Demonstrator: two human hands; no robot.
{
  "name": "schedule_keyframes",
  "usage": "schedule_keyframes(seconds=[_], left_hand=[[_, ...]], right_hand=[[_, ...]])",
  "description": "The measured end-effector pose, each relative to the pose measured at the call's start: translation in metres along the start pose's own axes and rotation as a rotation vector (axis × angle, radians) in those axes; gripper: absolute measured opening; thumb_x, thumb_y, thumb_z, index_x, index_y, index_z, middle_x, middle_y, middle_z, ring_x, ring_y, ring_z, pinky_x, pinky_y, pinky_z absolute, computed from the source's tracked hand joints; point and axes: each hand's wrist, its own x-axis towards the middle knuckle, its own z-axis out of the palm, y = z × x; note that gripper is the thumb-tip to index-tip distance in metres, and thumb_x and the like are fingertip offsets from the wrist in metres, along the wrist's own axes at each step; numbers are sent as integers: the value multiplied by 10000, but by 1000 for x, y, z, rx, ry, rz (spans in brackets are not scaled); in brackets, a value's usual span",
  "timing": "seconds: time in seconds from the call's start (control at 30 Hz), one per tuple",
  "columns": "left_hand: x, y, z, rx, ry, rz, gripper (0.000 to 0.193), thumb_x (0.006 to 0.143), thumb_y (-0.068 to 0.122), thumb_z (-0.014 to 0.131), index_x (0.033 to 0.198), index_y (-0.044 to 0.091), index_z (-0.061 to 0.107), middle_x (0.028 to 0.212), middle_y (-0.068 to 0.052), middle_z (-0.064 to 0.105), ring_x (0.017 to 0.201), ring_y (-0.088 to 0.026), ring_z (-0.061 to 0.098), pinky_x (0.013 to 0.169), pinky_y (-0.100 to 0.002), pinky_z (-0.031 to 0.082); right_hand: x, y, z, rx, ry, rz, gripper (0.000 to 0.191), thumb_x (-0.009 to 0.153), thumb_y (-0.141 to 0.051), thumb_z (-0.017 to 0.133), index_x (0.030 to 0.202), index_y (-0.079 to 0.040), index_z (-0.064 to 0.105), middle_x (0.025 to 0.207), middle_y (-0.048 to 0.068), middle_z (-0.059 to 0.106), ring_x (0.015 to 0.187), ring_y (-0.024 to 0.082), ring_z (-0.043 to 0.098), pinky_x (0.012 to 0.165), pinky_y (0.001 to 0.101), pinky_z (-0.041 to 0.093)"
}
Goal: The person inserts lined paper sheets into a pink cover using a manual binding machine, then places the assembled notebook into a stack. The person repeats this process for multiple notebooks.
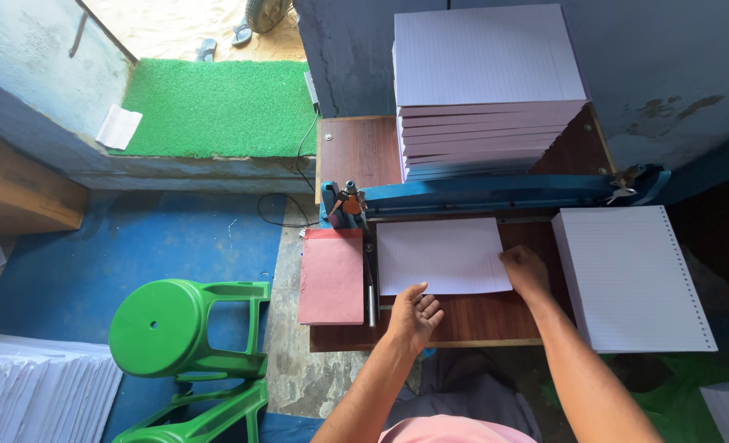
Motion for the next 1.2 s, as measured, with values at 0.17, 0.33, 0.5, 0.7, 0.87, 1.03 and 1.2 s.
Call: schedule_keyframes(seconds=[0.17, 0.33, 0.5, 0.7, 0.87, 1.03, 1.2], left_hand=[[0, -2, -2, 33, -12, 4, 948, 882, 294, 686, 1592, -26, 146, 1668, -287, 152, 1568, -400, 173, 1254, -510, 249], [0, -5, -9, 81, 3, 9, 837, 905, 283, 667, 1563, -23, 248, 1636, -258, 274, 1531, -385, 275, 1220, -509, 314], [-23, -8, -11, 268, 10, -40, 589, 923, 298, 614, 1414, -18, 534, 1387, -158, 617, 1274, -303, 596, 1053, -466, 482], [-61, 0, 22, 767, -88, 205, 434, 937, 274, 669, 1307, 48, 641, 1172, -75, 691, 1059, -206, 653, 892, -389, 509], [-82, -4, 41, 1754, -53, 947, 476, 838, 184, 747, 1286, 77, 629, 1306, -160, 616, 1177, -325, 588, 1008, -458, 470], [-70, -9, 42, 2055, -147, 1200, 507, 812, 99, 765, 1291, 72, 603, 1380, -162, 560, 1322, -354, 492, 1097, -510, 362], [-53, -5, 42, 2172, -49, 1429, 556, 710, -44, 694, 1248, 77, 626, 1330, -165, 596, 1275, -340, 522, 1074, -521, 370]], right_hand=[[7, 3, -5, 56, -25, 32, 369, 936, -367, 677, 1102, -50, 765, 1025, 156, 751, 978, 286, 708, 872, 429, 546], [13, 8, -9, 414, -191, 112, 280, 909, -232, 707, 1061, -3, 755, 978, 173, 761, 906, 269, 737, 777, 412, 615], [17, 8, -16, 445, -258, 134, 212, 882, -166, 754, 1025, -10, 756, 947, 149, 762, 884, 249, 739, 756, 381, 615], [15, 16, -17, 451, -258, 218, 249, 861, -151, 770, 1078, -32, 743, 937, 140, 766, 866, 247, 742, 751, 372, 607], [7, 43, -17, 609, -325, 334, 210, 841, -124, 779, 1023, -38, 719, 927, 124, 738, 857, 227, 714, 740, 360, 611], [3, 64, -23, 864, -427, 396, 154, 810, -106, 787, 931, -75, 698, 900, 78, 723, 828, 192, 688, 727, 340, 597], [1, 63, -31, 1003, -453, 419, 134, 801, -98, 769, 899, -89, 679, 909, 65, 729, 868, 181, 710, 788, 350, 618]])
